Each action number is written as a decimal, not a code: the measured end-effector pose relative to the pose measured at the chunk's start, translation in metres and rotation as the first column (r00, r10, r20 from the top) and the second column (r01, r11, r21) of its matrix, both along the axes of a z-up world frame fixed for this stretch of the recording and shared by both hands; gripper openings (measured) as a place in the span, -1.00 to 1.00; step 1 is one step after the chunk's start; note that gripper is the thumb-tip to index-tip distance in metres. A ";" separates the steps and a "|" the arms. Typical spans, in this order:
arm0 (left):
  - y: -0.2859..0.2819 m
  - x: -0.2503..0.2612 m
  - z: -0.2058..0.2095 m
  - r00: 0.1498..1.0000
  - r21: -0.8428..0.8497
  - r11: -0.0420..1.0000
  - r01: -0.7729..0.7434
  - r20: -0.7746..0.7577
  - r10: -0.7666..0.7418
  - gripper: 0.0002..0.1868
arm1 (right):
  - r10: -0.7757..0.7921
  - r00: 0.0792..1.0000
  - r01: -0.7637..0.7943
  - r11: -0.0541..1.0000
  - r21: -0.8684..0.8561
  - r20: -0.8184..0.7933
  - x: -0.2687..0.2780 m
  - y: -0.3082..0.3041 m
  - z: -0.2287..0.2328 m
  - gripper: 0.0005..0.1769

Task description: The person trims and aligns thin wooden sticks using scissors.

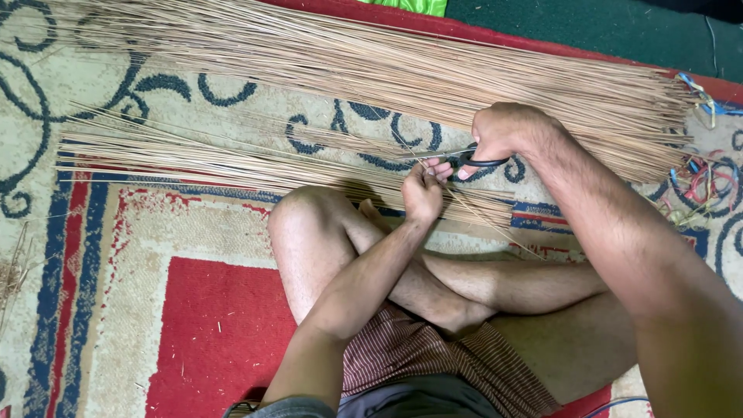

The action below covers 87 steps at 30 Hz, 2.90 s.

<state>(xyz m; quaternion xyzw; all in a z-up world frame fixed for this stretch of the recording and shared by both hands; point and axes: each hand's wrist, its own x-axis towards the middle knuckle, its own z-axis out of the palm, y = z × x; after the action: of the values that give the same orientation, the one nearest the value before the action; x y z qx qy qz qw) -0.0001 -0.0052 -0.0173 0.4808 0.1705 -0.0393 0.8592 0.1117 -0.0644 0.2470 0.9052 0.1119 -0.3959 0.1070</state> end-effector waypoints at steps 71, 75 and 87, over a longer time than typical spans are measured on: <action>0.004 -0.014 0.029 0.994 0.000 1.000 0.013 -0.104 -0.013 -0.70 | 0.229 0.971 -0.229 0.973 -0.013 0.075 -0.003 0.013 -0.027 -0.31; 0.003 -0.015 0.020 0.998 0.008 0.999 0.039 -0.051 -0.038 -0.69 | 0.182 0.982 -0.181 0.983 -0.016 0.056 0.001 0.000 -0.043 -0.30; 0.001 -0.019 0.018 0.998 -0.017 0.999 0.035 -0.050 -0.036 -0.69 | 0.268 0.961 -0.266 0.963 -0.033 0.075 0.004 0.002 -0.055 -0.28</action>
<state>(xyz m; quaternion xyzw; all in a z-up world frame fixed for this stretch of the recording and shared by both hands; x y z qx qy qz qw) -0.0196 -0.0042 0.0004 0.4754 0.1832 -0.0679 0.8578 0.1158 -0.0626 0.1919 0.8954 0.2240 -0.3432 0.1741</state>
